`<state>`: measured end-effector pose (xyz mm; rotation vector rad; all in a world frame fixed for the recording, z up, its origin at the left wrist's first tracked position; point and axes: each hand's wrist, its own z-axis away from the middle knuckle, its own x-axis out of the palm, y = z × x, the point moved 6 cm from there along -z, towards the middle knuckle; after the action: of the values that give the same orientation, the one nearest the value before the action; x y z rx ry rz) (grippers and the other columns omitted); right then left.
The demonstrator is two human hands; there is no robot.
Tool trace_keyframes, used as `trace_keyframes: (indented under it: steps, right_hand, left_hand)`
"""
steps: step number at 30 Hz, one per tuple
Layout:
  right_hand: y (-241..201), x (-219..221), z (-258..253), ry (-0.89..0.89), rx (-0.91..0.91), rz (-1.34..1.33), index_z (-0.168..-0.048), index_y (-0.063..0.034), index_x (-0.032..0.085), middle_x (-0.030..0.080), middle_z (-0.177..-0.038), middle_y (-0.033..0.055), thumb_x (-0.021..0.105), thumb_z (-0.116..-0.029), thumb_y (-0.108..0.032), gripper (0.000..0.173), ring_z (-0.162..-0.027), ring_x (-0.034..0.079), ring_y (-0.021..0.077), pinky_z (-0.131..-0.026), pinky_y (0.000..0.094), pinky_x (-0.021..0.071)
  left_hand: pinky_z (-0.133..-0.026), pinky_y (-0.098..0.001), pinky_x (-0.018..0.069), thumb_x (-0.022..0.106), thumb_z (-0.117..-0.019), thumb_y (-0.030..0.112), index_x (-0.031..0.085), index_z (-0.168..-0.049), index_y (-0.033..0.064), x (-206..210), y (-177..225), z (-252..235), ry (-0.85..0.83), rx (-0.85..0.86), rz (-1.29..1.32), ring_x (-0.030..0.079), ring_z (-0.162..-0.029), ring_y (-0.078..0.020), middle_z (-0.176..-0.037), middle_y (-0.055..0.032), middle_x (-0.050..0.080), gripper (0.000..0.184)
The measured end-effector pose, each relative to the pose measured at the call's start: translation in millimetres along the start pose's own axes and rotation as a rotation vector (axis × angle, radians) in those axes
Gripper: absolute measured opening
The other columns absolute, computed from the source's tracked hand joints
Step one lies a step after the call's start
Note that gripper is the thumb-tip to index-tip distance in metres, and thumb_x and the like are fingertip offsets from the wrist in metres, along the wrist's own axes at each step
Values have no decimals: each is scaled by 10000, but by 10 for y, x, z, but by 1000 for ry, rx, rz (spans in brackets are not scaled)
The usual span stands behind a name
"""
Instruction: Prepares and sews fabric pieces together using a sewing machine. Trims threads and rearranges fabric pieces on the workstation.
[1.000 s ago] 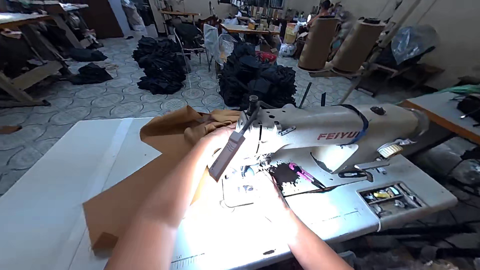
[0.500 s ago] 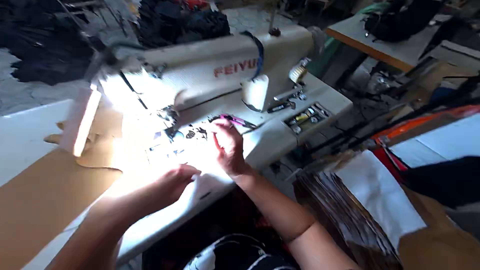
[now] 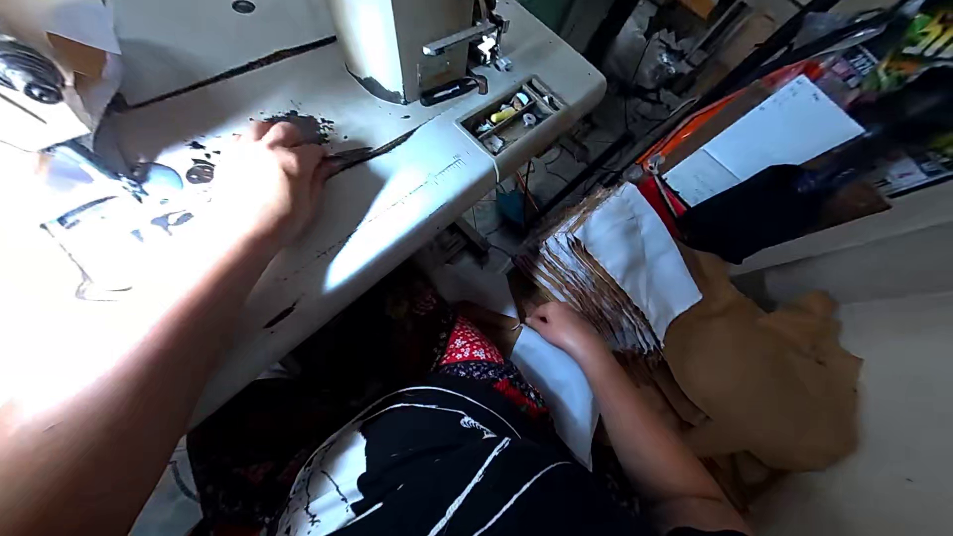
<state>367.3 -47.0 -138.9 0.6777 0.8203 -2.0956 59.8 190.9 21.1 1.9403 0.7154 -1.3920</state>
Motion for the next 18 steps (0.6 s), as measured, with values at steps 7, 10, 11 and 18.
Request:
trace_keyframes:
  steps: [7, 10, 11, 18]
  right_hand:
    - [74, 701, -514, -67, 176, 15, -1278, 36, 636, 607, -1358, 264, 585, -1020, -225, 371, -1318, 558, 396, -1085, 585, 434]
    - [-126, 623, -544, -83, 42, -94, -1174, 73, 668, 647, -1244, 285, 588, -1027, -213, 332, -1216, 607, 402, -1045, 586, 446]
    - [-228, 530, -525, -73, -12, -152, -1130, 93, 673, 658, -1183, 290, 603, -1027, -212, 329, -1155, 623, 398, -1019, 580, 452]
    - [-1225, -964, -244, 465, -509, -401, -957, 77, 688, 689, -859, 191, 636, -992, -145, 231, -817, 672, 272, -806, 500, 544]
  left_hand:
    - [-861, -701, 448, 353, -1108, 121, 587, -1137, -125, -232, -24, 835, 109, -219, 250, 623, -993, -524, -1060, -354, 619, 341]
    - [-780, -376, 516, 339, -1112, 227, 600, -1166, -55, -373, -104, 1394, 141, -318, 450, 599, -826, -147, -951, -136, 620, 388]
    - [-727, -251, 524, 374, -1104, 251, 628, -1179, -18, -411, -133, 1581, 158, -359, 524, 594, -773, -32, -920, -53, 636, 377]
    - [-587, -100, 468, 652, -941, 426, 663, -1158, 266, -415, 180, 2013, 27, -448, 1012, 547, -631, 71, -776, 180, 598, 270]
